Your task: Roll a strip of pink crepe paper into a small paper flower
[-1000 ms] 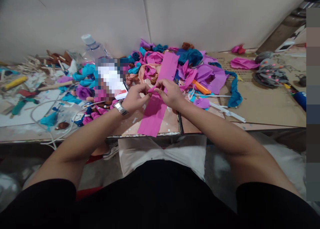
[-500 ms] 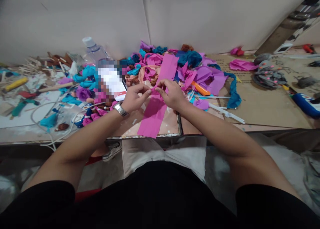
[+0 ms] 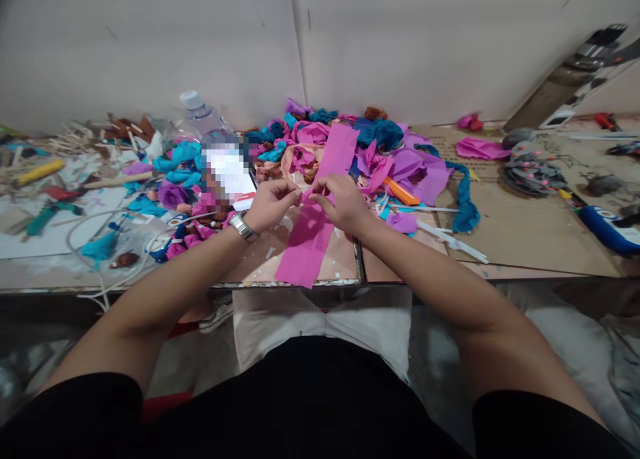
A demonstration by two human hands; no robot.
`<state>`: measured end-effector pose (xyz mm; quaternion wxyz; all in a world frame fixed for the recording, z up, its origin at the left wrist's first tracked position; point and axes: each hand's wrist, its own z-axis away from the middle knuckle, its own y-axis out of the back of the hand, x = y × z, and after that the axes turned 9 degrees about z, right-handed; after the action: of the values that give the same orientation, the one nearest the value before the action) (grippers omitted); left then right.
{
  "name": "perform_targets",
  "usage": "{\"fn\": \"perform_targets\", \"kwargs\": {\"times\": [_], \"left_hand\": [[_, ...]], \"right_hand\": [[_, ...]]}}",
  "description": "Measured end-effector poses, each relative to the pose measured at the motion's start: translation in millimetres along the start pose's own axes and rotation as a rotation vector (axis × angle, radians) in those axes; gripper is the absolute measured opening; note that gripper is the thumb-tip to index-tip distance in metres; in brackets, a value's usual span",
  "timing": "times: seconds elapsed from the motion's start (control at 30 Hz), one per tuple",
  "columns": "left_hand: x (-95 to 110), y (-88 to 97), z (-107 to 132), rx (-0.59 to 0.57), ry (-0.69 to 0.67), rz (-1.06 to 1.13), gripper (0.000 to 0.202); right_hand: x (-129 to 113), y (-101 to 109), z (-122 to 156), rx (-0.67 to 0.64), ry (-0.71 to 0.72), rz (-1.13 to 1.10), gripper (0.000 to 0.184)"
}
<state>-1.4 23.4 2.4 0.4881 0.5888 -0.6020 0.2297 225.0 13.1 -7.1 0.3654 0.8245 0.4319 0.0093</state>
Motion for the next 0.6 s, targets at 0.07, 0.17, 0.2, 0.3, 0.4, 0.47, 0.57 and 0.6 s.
{"fn": "perform_targets", "kwargs": {"times": [0.07, 0.17, 0.2, 0.3, 0.4, 0.47, 0.57, 0.6], "left_hand": [[2.9, -0.3, 0.6, -0.009, 0.01, -0.016, 0.033], [5.2, 0.2, 1.2, -0.03, 0.046, -0.042, 0.033], [5.2, 0.5, 1.3, -0.039, 0.057, -0.05, 0.032], [3.7, 0.9, 1.2, -0.054, 0.067, -0.066, 0.026], [1.4, 0.5, 0.1, -0.064, 0.049, -0.067, 0.022], [0.3, 0.1, -1.0, -0.072, 0.047, -0.038, 0.022], [-0.7, 0.0, -2.5, -0.072, 0.072, 0.043, 0.023], [-1.2, 0.2, -2.8, -0.068, 0.085, 0.069, 0.024]], "right_hand": [[0.2, 0.3, 0.5, 0.001, 0.022, 0.02, 0.048], [1.0, 1.1, 1.0, 0.002, 0.044, 0.054, 0.044], [1.0, 1.4, 1.1, -0.007, 0.046, 0.067, 0.044], [0.1, 2.3, 1.1, -0.042, 0.055, 0.101, 0.043], [-1.5, 2.8, 1.0, -0.054, 0.077, 0.108, 0.039], [-2.2, 2.8, 1.0, -0.051, 0.076, 0.1, 0.038], [-2.6, 2.6, 1.0, -0.04, 0.048, 0.081, 0.041], [-2.8, 2.5, 0.9, -0.03, 0.041, 0.073, 0.042]]}}
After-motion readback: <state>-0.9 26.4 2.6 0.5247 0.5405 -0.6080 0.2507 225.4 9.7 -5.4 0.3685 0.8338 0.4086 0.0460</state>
